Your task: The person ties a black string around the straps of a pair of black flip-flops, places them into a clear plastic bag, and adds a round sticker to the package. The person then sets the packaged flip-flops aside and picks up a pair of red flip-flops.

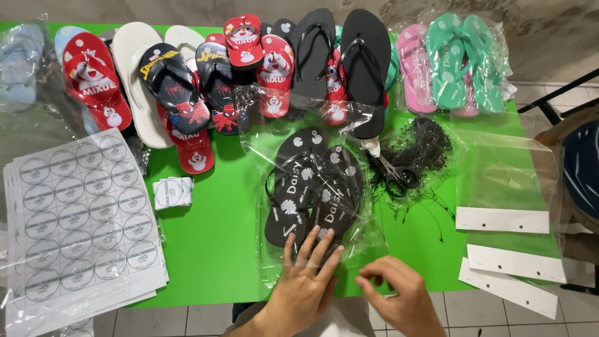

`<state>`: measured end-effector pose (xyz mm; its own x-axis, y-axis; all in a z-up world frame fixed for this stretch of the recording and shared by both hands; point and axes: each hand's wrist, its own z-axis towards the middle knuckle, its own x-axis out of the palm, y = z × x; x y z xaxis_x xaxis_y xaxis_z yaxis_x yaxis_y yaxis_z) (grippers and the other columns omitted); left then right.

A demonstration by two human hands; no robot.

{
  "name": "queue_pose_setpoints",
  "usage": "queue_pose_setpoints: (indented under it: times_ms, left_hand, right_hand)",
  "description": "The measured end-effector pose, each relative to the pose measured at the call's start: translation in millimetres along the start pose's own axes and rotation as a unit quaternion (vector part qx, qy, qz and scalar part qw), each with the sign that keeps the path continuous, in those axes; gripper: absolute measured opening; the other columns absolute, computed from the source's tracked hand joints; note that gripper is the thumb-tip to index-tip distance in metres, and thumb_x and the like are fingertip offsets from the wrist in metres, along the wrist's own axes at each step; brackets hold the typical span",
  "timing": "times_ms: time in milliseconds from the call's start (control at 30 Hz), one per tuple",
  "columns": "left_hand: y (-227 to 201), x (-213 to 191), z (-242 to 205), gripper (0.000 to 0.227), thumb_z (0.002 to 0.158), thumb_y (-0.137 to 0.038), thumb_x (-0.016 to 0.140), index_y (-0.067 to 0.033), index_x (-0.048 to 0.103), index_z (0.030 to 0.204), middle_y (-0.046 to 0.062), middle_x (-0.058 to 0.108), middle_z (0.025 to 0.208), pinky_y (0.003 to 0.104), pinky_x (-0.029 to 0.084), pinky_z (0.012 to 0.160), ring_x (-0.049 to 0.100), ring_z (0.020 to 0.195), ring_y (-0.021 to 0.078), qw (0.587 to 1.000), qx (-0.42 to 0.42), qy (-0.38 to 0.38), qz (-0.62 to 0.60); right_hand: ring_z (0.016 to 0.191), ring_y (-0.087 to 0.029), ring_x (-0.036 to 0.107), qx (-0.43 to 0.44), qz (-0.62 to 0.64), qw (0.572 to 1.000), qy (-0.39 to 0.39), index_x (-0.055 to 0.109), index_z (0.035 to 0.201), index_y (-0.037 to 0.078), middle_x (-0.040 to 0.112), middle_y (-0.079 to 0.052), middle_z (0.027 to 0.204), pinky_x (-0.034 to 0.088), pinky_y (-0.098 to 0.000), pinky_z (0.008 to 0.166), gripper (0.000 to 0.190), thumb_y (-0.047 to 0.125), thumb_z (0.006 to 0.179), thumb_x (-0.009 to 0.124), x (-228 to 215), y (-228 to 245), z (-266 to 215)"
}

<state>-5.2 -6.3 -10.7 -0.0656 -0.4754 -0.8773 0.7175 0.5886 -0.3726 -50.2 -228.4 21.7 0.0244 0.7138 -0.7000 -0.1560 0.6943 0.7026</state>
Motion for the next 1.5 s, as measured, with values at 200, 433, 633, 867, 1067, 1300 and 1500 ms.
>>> queue_pose_setpoints:
  times_ms: [200, 433, 633, 867, 1067, 1300, 1500]
  left_hand:
    - [2, -2, -29, 0.065, 0.103, -0.031, 0.051, -0.0009, 0.035, 0.157, 0.018, 0.027, 0.168, 0.060, 0.017, 0.124, 0.023, 0.156, 0.0372, 0.998, -0.003, -0.013, 0.055]
    - [8, 3, -58, 0.046, 0.105, -0.022, 0.048, 0.0103, 0.057, 0.137, 0.031, 0.041, 0.156, 0.059, 0.025, 0.121, 0.034, 0.149, 0.0450, 0.996, 0.003, -0.072, -0.053]
    - [15, 6, -65, 0.035, 0.104, -0.015, 0.053, 0.0054, 0.065, 0.129, 0.025, 0.057, 0.141, 0.052, 0.041, 0.115, 0.053, 0.135, 0.0393, 0.989, 0.018, -0.136, -0.053]
    - [24, 15, -71, 0.033, 0.098, -0.011, 0.049, 0.0025, 0.065, 0.123, 0.027, 0.058, 0.136, 0.053, 0.044, 0.110, 0.056, 0.130, 0.0413, 0.988, 0.027, -0.143, -0.053]
    - [26, 21, -72, 0.034, 0.099, -0.013, 0.046, 0.0006, 0.069, 0.119, 0.026, 0.062, 0.132, 0.051, 0.045, 0.110, 0.061, 0.122, 0.0383, 0.985, 0.042, -0.164, -0.021]
    - [27, 10, -72, 0.032, 0.104, -0.011, 0.046, -0.0010, 0.069, 0.125, 0.023, 0.064, 0.129, 0.046, 0.048, 0.108, 0.066, 0.117, 0.0311, 0.983, 0.042, -0.177, -0.035]
    - [31, 11, -87, 0.034, 0.107, -0.013, 0.045, 0.0011, 0.066, 0.129, 0.027, 0.061, 0.137, 0.043, 0.050, 0.104, 0.067, 0.121, 0.0302, 0.983, 0.042, -0.169, -0.060]
  right_hand:
    - [0.116, -0.031, 0.068, -0.112, 0.060, 0.989, 0.075, 0.070, 0.119, 0.000, 0.072, -0.016, 0.124, 0.052, -0.0455, 0.104, 0.029, 0.007, 0.092, 0.066, 32, 33, 6]
    - [0.156, -0.040, 0.018, -0.098, -0.050, 0.990, 0.094, 0.036, 0.153, -0.004, 0.021, -0.023, 0.167, 0.022, -0.0529, 0.125, 0.059, 0.007, 0.099, 0.055, 61, 64, 27]
    - [0.159, -0.031, 0.001, -0.029, -0.141, 0.988, 0.048, 0.023, 0.162, 0.012, 0.004, -0.014, 0.173, 0.010, -0.0488, 0.126, 0.063, 0.020, 0.103, 0.045, 73, 75, 48]
    - [0.158, -0.033, -0.006, 0.059, -0.171, 0.983, 0.039, 0.017, 0.163, 0.022, -0.008, -0.017, 0.172, 0.011, -0.0588, 0.122, 0.066, 0.042, 0.104, 0.039, 79, 74, 70]
    - [0.157, -0.040, -0.003, 0.056, -0.169, 0.983, 0.047, 0.015, 0.164, 0.022, 0.003, -0.027, 0.168, 0.002, -0.0582, 0.122, 0.067, 0.049, 0.105, 0.034, 86, 75, 90]
    - [0.153, -0.044, 0.017, 0.052, -0.270, 0.961, 0.010, 0.018, 0.164, 0.018, 0.029, -0.030, 0.159, 0.014, -0.0697, 0.117, 0.077, 0.064, 0.102, 0.017, 112, 43, 104]
    - [0.153, -0.037, 0.030, -0.015, -0.220, 0.974, -0.051, 0.023, 0.160, 0.000, 0.025, -0.022, 0.167, 0.011, -0.0725, 0.118, 0.072, 0.050, 0.107, 0.027, 125, 33, 104]
